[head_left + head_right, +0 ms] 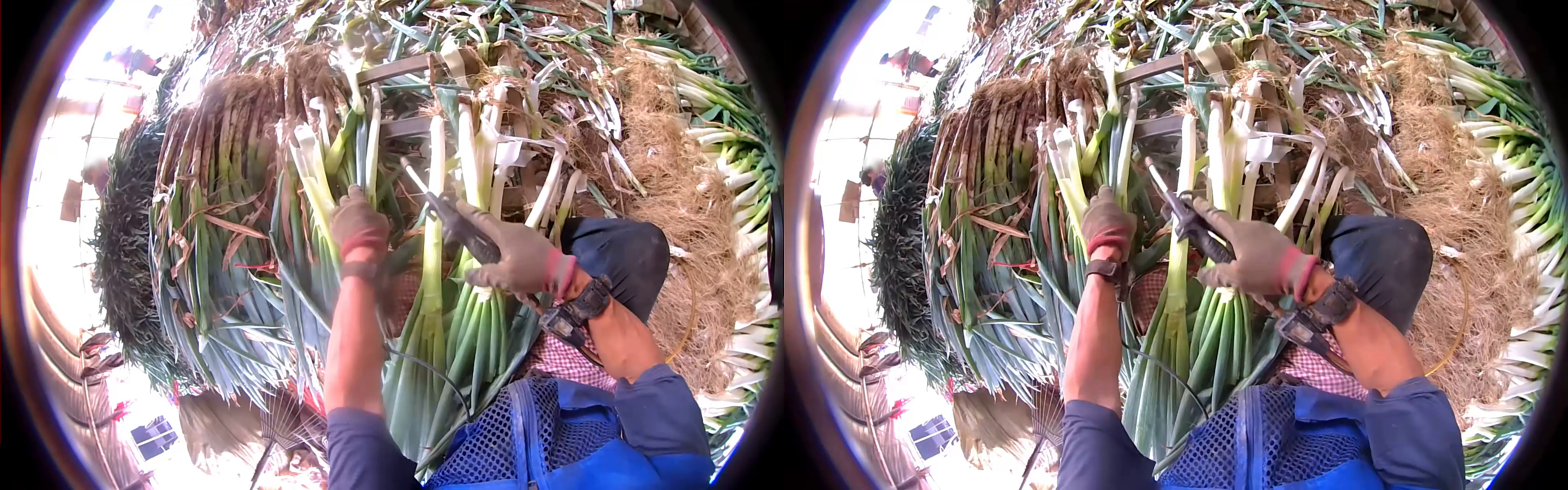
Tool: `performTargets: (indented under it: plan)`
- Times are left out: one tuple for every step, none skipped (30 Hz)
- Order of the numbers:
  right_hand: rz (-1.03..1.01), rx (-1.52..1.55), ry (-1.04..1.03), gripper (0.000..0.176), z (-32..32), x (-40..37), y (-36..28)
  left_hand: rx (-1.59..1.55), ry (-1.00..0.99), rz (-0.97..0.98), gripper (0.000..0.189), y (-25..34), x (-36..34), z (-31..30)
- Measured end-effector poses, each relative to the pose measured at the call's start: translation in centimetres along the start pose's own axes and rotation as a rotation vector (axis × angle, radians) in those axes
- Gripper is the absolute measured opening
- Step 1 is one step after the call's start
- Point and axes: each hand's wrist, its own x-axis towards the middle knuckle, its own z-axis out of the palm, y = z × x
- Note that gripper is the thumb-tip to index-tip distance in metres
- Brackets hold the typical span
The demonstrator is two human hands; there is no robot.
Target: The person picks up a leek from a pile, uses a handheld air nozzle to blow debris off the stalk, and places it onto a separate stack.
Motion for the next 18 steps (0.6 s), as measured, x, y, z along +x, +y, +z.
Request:
performTargets:
  plan:
    - [0.101,-0.054,-0.015,0.112,-0.3,0.1,-0.7,0.004,0.001,-0.001,0.044,0.1,-0.5,-0.6]
    - [0.097,-0.104,-0.047,0.112,0.0,0.6,-0.7,-0.083,-0.083,-0.010,0.047,0.4,-0.9,-1.8]
    - [0.064,-0.116,-0.158,0.113,-0.3,0.7,-0.9,-0.167,-0.173,-0.022,0.049,0.5,-1.6,-2.9]
    - [-0.055,-0.169,-0.137,0.112,0.3,0.7,-0.5,-0.243,-0.213,0.009,0.041,0.3,-3.0,-3.4]
    - [-0.173,-0.222,-0.115,0.111,0.8,0.6,-0.5,-0.317,-0.214,0.042,0.040,0.3,-4.7,-3.7]
    - [-0.176,-0.217,-0.116,0.111,0.5,0.8,-0.8,-0.373,-0.234,0.088,0.040,0.1,-6.9,-4.1]
    - [-0.052,-0.230,-0.143,0.111,-0.8,1.2,-2.3,-0.433,-0.250,0.136,0.039,0.4,-9.0,-5.3]
    - [0.074,-0.243,-0.169,0.111,-1.7,1.6,-3.1,-0.438,-0.283,0.143,0.038,0.4,-11.0,-5.5]
    - [0.073,-0.244,-0.168,0.111,-2.0,1.7,-3.0,-0.444,-0.319,0.150,0.036,0.4,-12.7,-5.8]
    - [0.046,-0.298,-0.146,0.111,-2.3,1.8,-2.8,-0.419,-0.401,0.157,0.037,0.9,-14.0,-7.3]
    - [0.019,-0.352,-0.126,0.112,-2.6,1.8,-2.6,-0.394,-0.484,0.160,0.039,1.3,-15.1,-9.3]
    - [0.054,-0.309,-0.242,0.113,-3.1,1.7,-2.9,-0.454,-0.509,0.244,0.034,1.1,-15.9,-10.5]
    - [0.056,-0.310,-0.243,0.113,-3.4,2.0,-3.0,-0.456,-0.509,0.244,0.034,0.7,-16.6,-10.4]
    - [0.081,-0.351,-0.242,0.113,-3.7,2.3,-3.0,-0.740,-0.728,0.257,0.030,0.2,-17.4,-10.2]
    - [0.105,-0.393,-0.241,0.113,-3.9,2.8,-3.1,-1.025,-0.943,0.264,0.027,-0.1,-17.8,-10.2]
    - [0.147,-0.431,-0.178,0.115,-4.3,3.5,-3.2,-0.817,-1.145,0.357,0.021,1.1,-16.5,-12.2]
    - [0.184,-0.403,-0.043,0.114,-4.4,3.9,-3.0,-0.818,-1.143,0.358,0.021,1.6,-15.3,-13.4]
    - [0.193,-0.416,0.067,0.113,-4.3,4.0,-2.7,-0.885,-1.115,0.367,0.020,1.6,-13.8,-14.4]
